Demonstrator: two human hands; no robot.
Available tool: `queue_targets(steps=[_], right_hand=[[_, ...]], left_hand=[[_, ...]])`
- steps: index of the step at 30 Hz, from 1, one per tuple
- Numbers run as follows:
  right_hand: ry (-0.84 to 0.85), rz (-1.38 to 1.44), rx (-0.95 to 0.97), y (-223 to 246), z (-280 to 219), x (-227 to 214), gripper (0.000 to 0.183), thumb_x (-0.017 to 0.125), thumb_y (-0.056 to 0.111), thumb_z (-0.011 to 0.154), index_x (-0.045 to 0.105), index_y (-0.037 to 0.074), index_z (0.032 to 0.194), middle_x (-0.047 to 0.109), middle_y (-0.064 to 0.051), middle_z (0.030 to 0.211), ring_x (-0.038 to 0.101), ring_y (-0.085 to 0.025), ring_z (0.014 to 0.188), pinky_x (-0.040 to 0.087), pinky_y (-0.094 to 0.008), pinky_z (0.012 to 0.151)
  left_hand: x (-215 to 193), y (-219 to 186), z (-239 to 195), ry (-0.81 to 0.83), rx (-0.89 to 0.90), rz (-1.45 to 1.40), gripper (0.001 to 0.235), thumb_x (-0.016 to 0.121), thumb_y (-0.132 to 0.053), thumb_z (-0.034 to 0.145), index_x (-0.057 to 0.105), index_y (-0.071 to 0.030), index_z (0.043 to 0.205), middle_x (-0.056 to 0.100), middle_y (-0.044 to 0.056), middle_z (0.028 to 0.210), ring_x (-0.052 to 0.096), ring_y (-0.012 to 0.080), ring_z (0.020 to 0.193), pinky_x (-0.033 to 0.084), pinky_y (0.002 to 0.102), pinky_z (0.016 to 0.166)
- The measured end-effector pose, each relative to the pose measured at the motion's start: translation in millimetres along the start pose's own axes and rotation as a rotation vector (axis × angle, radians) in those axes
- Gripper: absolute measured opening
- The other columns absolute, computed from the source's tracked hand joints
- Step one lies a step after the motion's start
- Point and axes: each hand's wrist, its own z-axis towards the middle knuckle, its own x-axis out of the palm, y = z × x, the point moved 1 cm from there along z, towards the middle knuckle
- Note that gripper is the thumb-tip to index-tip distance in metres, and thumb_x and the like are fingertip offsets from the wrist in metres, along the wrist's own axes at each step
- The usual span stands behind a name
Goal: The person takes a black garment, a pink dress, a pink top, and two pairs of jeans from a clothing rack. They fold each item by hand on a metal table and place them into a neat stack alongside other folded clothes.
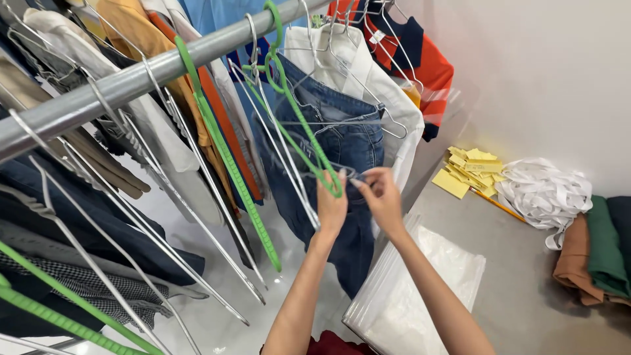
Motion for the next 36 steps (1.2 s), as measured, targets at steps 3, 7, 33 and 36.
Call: queue_targets(steps=[3,7,33,36], right_hand=[[0.218,-0.044,0.004,-40,-15,25,0.027,0.079,0.023,0.091,0.066,0.008,0.109,0.068,-0.009,0.096,0.065,-0.019,0.069,0.051,-0.029,0.064],[0.425,-0.224,-0.095,-11,-41,48,0.069,0.092,0.038,0.071,0.061,0.006,0.124,0.061,-0.021,0.12,0.059,-0.047,0.111,0.047,-0.054,0.098],[0.016,-0.18,0.35,105,-260,63,0.03,0.082,0.005,0.078,0.078,0.015,0.106,0.078,-0.011,0.091,0.073,-0.02,0.094,0.056,-0.035,0.084],[0.011,-0.126,0.347,116,-310,13,0.026,0.081,0.0,0.079,0.078,0.012,0.103,0.075,-0.005,0.082,0.064,-0.009,0.08,0.054,-0.026,0.075]], left_hand=[[-26,16,-19,-0.07,-0.175,0.024,0.027,0.049,-0.023,0.11,0.054,0.002,0.101,0.055,0.027,0.096,0.058,0.0466,0.094,0.046,0.051,0.09],[-58,34,-31,-0.067,-0.33,0.033,0.031,0.041,-0.03,0.112,0.05,-0.004,0.099,0.05,0.016,0.096,0.057,0.0344,0.092,0.045,0.044,0.09],[-208,2,-198,0.334,0.175,0.304,0.072,0.062,0.015,0.077,0.046,0.002,0.146,0.05,0.028,0.143,0.04,0.048,0.137,0.027,0.058,0.12],[-227,-17,-221,0.727,-0.113,0.459,0.094,0.08,-0.031,0.085,0.025,-0.03,0.161,0.042,0.008,0.158,0.043,0.0336,0.14,0.012,0.069,0.114]])
